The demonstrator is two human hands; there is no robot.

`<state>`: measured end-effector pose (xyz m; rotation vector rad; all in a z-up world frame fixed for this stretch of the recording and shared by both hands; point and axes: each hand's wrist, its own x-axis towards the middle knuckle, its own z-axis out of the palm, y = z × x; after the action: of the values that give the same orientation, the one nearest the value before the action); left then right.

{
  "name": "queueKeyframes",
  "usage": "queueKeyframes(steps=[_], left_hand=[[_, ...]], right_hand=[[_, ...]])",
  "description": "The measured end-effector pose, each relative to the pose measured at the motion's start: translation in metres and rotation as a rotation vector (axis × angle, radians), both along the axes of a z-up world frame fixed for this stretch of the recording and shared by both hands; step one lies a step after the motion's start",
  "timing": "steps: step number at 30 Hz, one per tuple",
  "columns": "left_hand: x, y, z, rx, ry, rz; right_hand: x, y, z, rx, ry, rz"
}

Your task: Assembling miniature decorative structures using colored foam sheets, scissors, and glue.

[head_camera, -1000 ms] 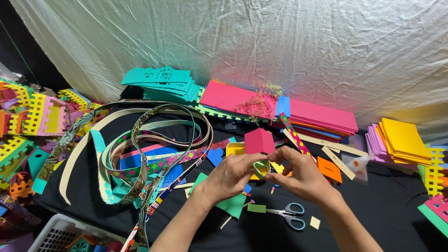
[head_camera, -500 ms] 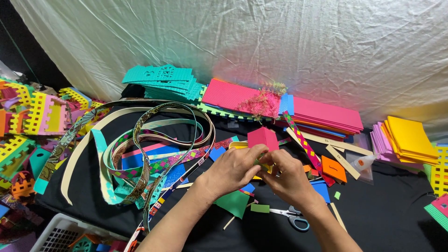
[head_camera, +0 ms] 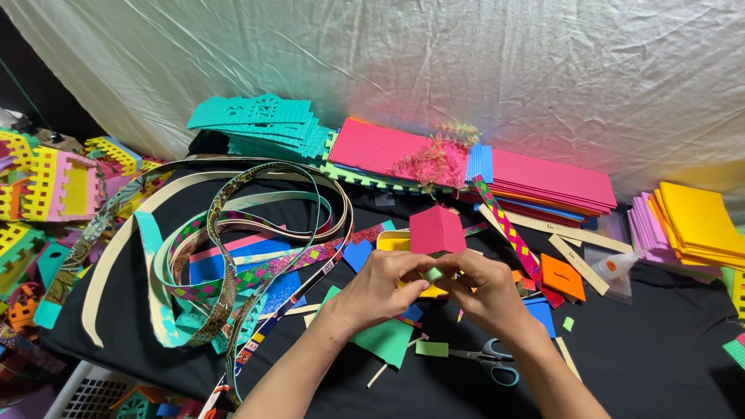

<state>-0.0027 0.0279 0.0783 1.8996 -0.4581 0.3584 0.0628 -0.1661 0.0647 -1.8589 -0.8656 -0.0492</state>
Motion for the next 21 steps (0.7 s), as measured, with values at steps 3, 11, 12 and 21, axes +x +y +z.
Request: queueKeyframes(steps=[3,11,12,21], left_hand=[[0.006,-0.001,-0.013,-0.001,-0.012,0.015],[0.023,0.002,-0.054,0.06,-0.031,0.069],[0.022,0.003,-0.056,0.076,-0.022,0.061],[0.016,0.001,-0.071,0.262,-0.204,0.05]], right_hand=[[0.003,0.0,-0.002,0.002,0.027,0.013],[0.012,-0.003,-0.013,-0.069,0.028,0.004],[0.013,-0.002,-0.014,-0.059,0.022,0.009],[0.022,-0.01,-0.026,-0.217,-0.107,0.122]])
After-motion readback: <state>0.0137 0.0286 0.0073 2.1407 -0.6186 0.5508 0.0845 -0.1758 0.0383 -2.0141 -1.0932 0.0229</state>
